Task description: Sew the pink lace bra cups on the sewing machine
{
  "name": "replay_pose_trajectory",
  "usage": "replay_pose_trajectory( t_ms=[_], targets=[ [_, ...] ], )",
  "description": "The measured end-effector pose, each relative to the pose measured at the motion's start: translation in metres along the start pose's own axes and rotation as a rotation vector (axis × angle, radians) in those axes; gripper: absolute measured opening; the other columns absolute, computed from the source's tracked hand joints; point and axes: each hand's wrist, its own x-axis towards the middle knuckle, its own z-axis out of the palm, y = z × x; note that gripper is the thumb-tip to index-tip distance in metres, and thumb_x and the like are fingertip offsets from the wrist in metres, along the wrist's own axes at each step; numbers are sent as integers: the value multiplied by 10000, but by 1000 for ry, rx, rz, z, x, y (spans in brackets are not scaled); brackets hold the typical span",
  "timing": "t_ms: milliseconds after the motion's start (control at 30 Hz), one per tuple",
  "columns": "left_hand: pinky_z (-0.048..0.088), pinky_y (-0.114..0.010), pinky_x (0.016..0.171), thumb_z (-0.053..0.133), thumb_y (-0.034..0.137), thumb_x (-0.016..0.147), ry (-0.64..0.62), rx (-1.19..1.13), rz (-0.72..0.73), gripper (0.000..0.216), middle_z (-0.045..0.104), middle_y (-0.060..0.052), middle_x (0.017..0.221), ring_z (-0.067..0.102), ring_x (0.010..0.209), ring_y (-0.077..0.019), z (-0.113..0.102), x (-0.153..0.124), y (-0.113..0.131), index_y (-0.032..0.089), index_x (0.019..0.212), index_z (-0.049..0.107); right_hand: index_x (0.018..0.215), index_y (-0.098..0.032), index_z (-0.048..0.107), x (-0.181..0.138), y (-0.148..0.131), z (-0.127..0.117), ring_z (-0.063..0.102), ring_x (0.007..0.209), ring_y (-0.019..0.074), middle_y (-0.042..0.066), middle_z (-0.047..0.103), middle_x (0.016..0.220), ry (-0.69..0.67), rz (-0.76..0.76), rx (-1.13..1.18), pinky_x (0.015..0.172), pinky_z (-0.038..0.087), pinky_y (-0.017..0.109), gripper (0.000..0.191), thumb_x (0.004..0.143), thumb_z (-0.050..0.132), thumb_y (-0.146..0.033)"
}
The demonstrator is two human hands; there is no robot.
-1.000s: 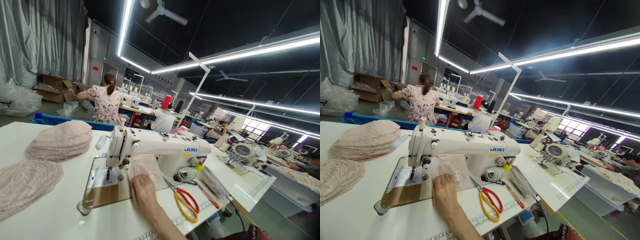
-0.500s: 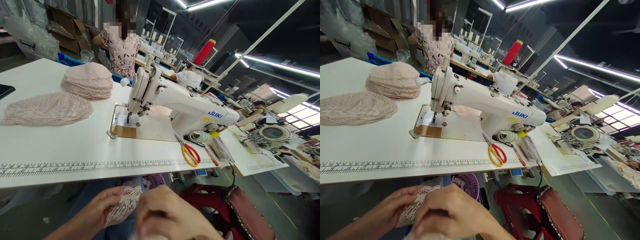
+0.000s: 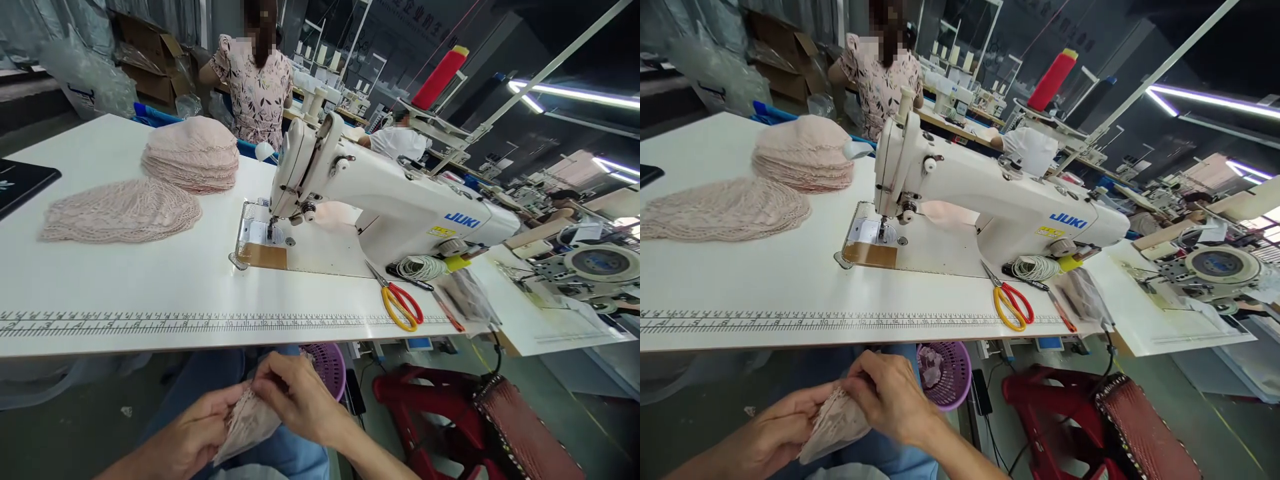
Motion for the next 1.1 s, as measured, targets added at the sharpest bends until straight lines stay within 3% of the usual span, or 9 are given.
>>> replay_pose_trajectory(
  t_ms=[233,367,467,567,700,933,1033,1100],
  targets=[
    [324,-423,1108,682,252,731,-152,-115,87,512,718,-64,1129,553,1220,-304,2,3,-1,220,1242,660,862,-196,578,2,5,5,570,671,123,-2,647,776,-37,17,-9,614,379,211,81,907,512,-208],
    [414,-431,1044,709,492,814,62,64,159,484,717,-94,1138,601,1149,-325,2,8,-13,201,1201,687,870,-197,570,2,4,12,563,656,123,-4,635,756,-19,-4,-70,610,372,216,103,930,491,-224],
    [473,-411,984,671,560,828,188,159,146,479,742,-84,1078,626,1107,-328,-2,9,-21,202,1143,723,913,-195,575,0,5,14,568,663,132,6,640,767,-33,-16,-124,613,373,223,121,958,475,-247],
    [468,-382,989,662,588,821,185,203,92,498,755,-70,1056,640,1082,-313,-10,4,-20,216,1145,731,990,-208,589,-5,6,8,589,720,145,3,655,814,-101,10,-128,653,390,228,113,940,580,-309],
    [512,-358,908,704,626,757,137,234,1,577,769,-85,1017,673,1001,-308,-15,-10,-10,213,1160,726,1023,-234,615,-13,8,-2,582,778,162,-34,630,777,-198,71,-101,713,409,233,404,710,848,-341],
    [528,-340,886,725,691,670,212,315,-138,588,774,-60,1009,655,1007,-312,-15,-27,-3,251,1057,773,994,-230,622,-21,7,1,588,756,144,-44,635,779,-233,71,-45,816,420,274,334,740,829,-297],
    [519,-356,919,727,701,656,282,384,-154,562,769,-45,1027,637,1046,-324,-24,-30,-7,280,1024,783,1090,-226,595,-19,9,-2,610,841,167,-4,655,916,-250,22,-50,837,436,291,436,733,822,-331],
    [503,-379,953,734,687,664,294,439,-161,528,760,-45,1066,623,1081,-340,-30,-33,-8,291,1010,787,1200,-220,553,-12,10,-6,609,975,203,52,636,1098,-268,-71,-49,876,445,308,608,679,846,-330]
  ],
)
